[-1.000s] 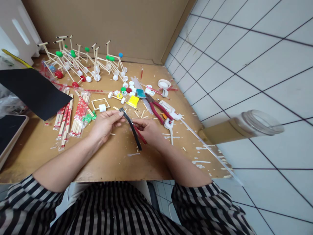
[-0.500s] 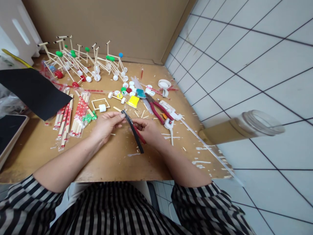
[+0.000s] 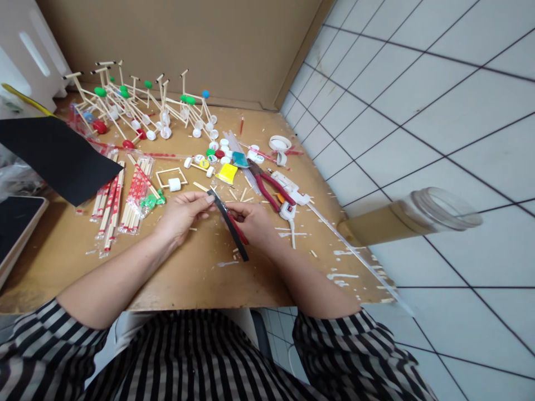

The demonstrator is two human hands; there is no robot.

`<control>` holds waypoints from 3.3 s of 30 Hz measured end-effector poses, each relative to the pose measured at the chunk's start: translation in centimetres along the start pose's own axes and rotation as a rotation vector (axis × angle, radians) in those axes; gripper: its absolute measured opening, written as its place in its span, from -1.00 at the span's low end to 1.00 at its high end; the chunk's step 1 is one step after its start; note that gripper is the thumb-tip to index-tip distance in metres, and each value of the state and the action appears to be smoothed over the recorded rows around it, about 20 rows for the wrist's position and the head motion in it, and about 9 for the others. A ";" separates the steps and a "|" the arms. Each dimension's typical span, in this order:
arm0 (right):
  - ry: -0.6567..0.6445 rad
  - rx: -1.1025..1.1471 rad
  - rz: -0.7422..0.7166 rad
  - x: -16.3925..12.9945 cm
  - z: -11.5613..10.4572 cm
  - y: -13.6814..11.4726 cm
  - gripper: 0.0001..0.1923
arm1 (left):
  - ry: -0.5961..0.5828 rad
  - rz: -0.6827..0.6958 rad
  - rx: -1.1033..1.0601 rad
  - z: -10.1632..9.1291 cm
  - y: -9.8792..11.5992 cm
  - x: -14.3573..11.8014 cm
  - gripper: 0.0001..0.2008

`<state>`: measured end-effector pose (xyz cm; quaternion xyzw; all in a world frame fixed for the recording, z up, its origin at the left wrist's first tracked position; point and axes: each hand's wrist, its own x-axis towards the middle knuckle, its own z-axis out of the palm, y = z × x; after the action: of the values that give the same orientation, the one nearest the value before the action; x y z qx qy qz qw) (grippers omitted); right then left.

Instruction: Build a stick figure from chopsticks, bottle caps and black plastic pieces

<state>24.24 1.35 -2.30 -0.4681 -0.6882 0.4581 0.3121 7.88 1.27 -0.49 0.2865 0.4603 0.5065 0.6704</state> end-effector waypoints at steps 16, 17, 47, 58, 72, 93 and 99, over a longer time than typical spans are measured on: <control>0.340 0.035 0.022 1.1 -3.5 1.7 -0.57 | 0.129 0.115 -0.026 -1.8 0.5 1.8 -0.78; 0.326 0.101 0.028 1.0 -3.3 1.4 -0.51 | 0.133 0.107 -0.029 -1.8 0.5 1.8 -0.79; 0.107 0.404 0.031 1.7 -1.7 2.3 -0.56 | 0.104 0.075 -0.111 -1.6 0.7 1.8 -0.84; 0.057 0.351 -0.041 1.7 -1.9 2.1 -0.65 | 0.060 0.233 -0.005 -3.0 0.0 2.9 -0.90; -0.129 0.144 -0.206 1.3 -1.0 1.5 -0.76 | -0.303 0.879 0.883 -3.7 0.0 2.0 -0.83; 0.112 0.242 -0.142 2.7 -1.2 0.6 -0.55 | -0.216 0.068 0.448 -2.6 1.5 1.0 -0.84; 0.109 0.195 -0.070 1.5 -3.5 1.5 -0.61 | -0.177 -0.005 0.328 -2.2 1.3 1.1 -0.72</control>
<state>27.20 4.15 -2.30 -0.4353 -0.6382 0.4855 0.4092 5.40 2.54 -0.70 0.4341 0.4766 0.3957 0.6540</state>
